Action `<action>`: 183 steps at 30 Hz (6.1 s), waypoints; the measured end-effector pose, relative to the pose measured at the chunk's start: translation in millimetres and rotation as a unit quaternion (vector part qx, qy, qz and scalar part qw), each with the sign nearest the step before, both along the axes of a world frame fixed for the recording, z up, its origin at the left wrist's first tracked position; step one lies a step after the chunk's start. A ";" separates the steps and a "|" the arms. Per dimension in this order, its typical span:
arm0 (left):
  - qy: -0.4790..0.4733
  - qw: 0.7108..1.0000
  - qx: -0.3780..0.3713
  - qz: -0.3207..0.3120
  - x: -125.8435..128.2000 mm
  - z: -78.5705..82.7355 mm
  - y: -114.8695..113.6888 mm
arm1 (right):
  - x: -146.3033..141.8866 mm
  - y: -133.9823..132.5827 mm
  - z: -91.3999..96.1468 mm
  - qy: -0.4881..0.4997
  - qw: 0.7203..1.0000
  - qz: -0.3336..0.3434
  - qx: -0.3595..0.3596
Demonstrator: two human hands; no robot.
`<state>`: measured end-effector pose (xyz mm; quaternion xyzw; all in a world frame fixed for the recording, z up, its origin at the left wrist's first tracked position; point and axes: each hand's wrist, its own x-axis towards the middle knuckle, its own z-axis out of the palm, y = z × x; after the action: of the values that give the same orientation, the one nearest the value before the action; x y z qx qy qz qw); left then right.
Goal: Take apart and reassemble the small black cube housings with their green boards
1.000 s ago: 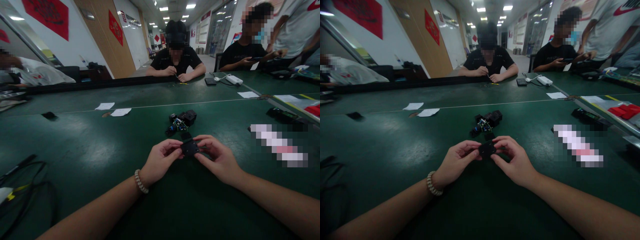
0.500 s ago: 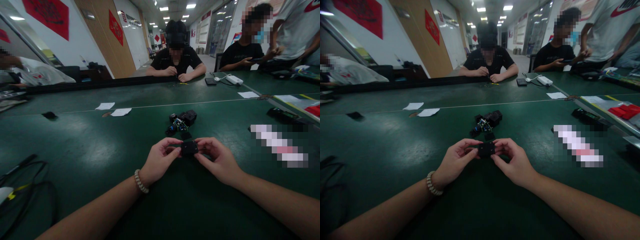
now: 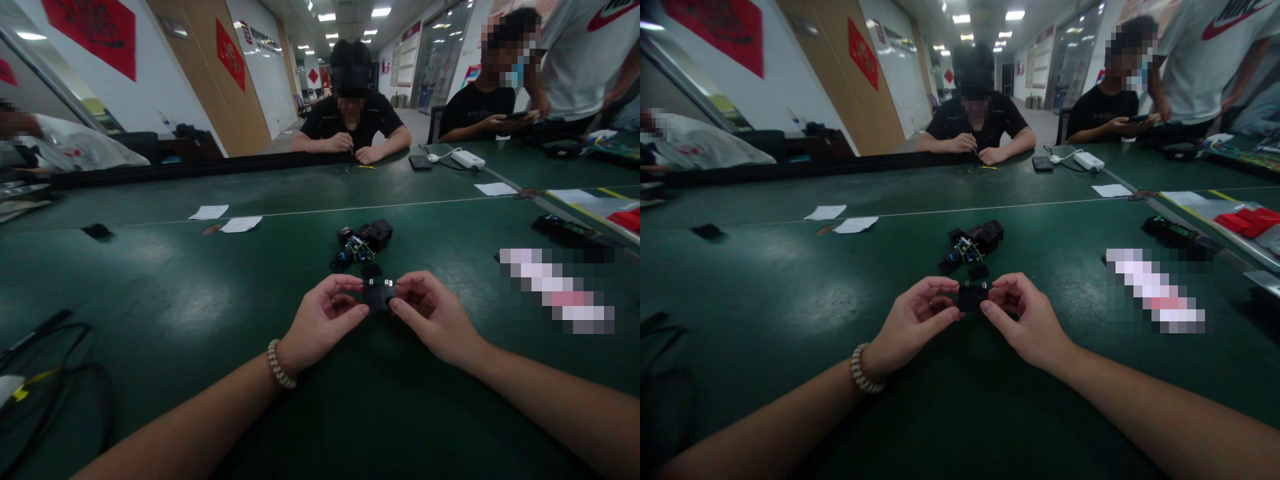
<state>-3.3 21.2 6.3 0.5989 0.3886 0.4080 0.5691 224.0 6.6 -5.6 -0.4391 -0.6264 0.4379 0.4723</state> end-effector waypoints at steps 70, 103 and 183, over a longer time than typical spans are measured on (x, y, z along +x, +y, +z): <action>-0.032 0.998 -0.062 -0.005 -1.2 -4.7 3.5 | -2.0 0.7 -11.9 0.003 0.992 0.055 0.111; 0.106 0.985 0.136 -0.015 0.9 -3.2 -3.2 | 0.3 -1.3 -7.4 -0.013 0.997 0.080 0.007; 0.019 0.927 0.023 0.373 -98.3 54.0 84.3 | 2.5 0.0 2.6 -0.112 0.986 0.118 0.025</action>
<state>-101.6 105.5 60.3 0.4311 0.5855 0.5881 0.3542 226.6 6.6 -3.0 -0.3968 -0.7335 0.4225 0.3550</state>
